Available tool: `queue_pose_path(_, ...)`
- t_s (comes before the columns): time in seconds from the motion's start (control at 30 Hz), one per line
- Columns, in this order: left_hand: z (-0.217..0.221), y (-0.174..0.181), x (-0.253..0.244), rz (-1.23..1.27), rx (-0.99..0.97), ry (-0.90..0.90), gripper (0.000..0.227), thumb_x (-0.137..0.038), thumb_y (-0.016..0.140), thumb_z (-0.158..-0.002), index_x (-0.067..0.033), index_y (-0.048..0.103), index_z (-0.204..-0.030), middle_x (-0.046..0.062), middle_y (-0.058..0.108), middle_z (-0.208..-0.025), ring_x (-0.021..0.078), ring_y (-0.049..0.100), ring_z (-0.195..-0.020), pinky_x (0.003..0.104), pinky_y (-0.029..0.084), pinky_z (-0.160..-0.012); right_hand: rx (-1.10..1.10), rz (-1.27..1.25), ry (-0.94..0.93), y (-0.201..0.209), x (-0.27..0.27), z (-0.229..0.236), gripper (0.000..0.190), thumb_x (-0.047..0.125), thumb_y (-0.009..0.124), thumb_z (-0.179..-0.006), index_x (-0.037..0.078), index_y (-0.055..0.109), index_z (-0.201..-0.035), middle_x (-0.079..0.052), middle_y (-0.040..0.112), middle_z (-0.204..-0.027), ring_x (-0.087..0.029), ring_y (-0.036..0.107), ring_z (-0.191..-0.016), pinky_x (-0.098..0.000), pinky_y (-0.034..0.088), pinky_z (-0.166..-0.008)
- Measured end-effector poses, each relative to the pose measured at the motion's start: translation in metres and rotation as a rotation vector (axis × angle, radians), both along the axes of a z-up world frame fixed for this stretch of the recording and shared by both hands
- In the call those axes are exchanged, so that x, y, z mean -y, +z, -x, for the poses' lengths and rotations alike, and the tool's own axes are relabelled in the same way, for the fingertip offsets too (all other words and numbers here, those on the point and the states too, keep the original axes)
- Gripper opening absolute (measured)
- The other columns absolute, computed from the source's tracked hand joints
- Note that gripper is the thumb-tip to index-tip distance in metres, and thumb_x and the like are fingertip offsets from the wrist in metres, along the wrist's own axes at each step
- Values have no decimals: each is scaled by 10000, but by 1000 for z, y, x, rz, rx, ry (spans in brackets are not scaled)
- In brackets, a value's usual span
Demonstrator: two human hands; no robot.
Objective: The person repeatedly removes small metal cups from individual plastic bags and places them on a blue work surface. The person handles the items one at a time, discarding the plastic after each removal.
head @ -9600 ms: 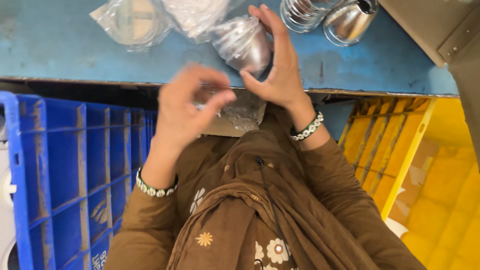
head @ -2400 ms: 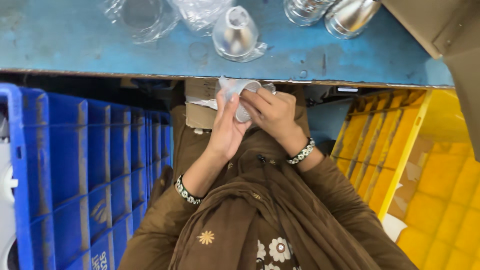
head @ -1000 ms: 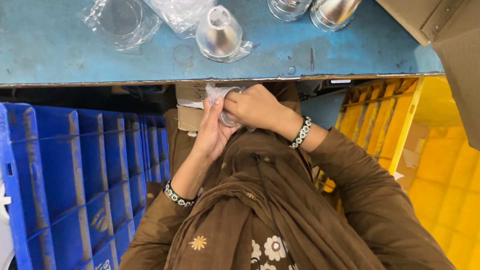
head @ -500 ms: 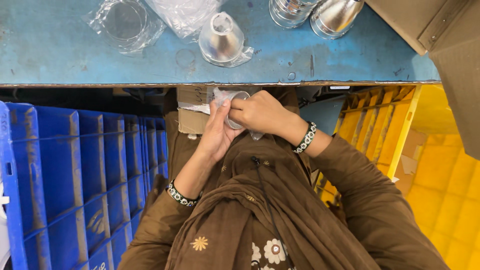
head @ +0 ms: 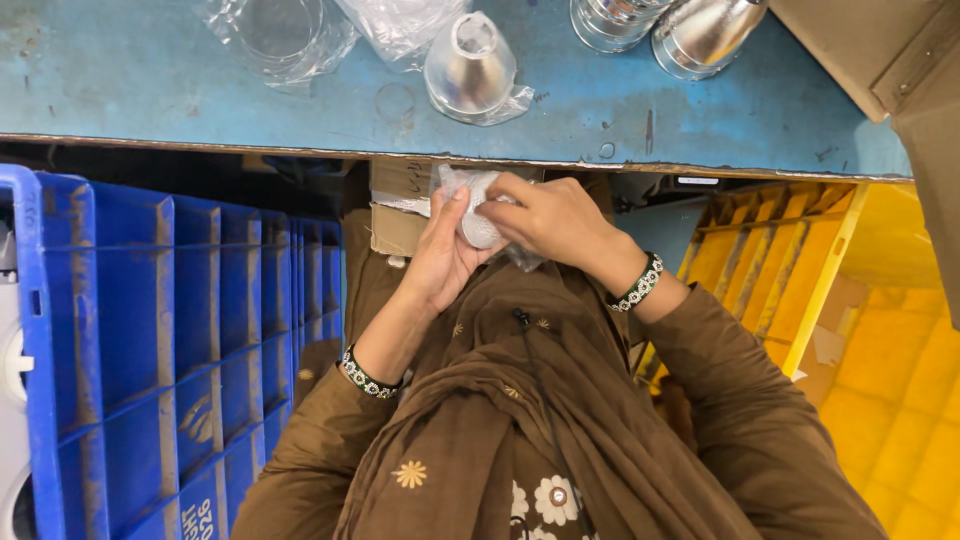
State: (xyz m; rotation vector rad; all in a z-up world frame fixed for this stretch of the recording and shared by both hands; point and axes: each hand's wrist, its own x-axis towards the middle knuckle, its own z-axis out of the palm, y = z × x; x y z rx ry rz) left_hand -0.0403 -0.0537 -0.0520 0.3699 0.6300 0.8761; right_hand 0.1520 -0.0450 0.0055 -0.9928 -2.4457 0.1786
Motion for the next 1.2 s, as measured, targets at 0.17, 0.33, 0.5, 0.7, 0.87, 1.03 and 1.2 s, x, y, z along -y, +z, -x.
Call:
queue_pose_path(0.17,-3,-3,2,2,-8,8,357,-345,487,-1066,-164,347,-1340,101,538,-1371,236,612,-1243,480,572,-1000,113,-57,12,-10,0,6,222,149,682,-814,103,708,-1030,-7,654,-1054,-180,658,-660,-327,509,-542)
queue_pose_path(0.33,-6,-5,9,5,-23,-19,355,-350,473,-1072,-163,345,-1345,108,523,-1382,229,605,-1241,464,571,-991,100,-70,4,-28,-3,11,154,152,671,-847,87,696,-984,-8,580,-914,-176,677,-708,-322,508,-563)
queue_pose_path(0.5,-4,-7,6,19,-17,0,366,-363,479,-1075,-148,350,-1341,134,516,-1385,244,619,-1231,468,579,-983,198,-133,17,-37,-3,14,139,172,672,-805,83,708,-905,-49,612,-934,-178,655,-628,-328,504,-527)
queue_pose_path(0.7,-4,-10,8,27,-37,12,438,-394,504,-1054,-141,336,-1370,137,515,-1378,249,626,-1213,470,582,-966,208,-137,66,-47,-7,13,132,184,659,-814,81,701,-884,-75,617,-938,-199,656,-635,-343,514,-554)
queue_pose_path(0.87,-2,-9,6,24,-39,19,433,-373,517,-1052,-152,321,-1369,136,509,-1376,255,619,-1210,476,578,-969,202,-153,78,-48,-10,13,132,184,657,-820,72,700,-875,-76,614,-914,-204,651,-624,-341,511,-544)
queue_pose_path(1.03,-2,-6,6,21,-39,16,391,-335,532,-1046,-167,327,-1333,113,512,-1378,247,617,-1228,477,572,-991,198,-171,49,-52,-8,14,114,178,661,-816,77,693,-858,-66,610,-905,-200,646,-623,-339,514,-555)
queue_pose_path(1.2,-1,-6,6,19,-8,5,359,-316,532,-1068,-165,354,-1341,100,515,-1376,242,609,-1231,479,555,-1015,179,-166,74,-47,-8,10,95,173,664,-818,85,686,-847,-59,610,-904,-193,638,-611,-340,506,-544)
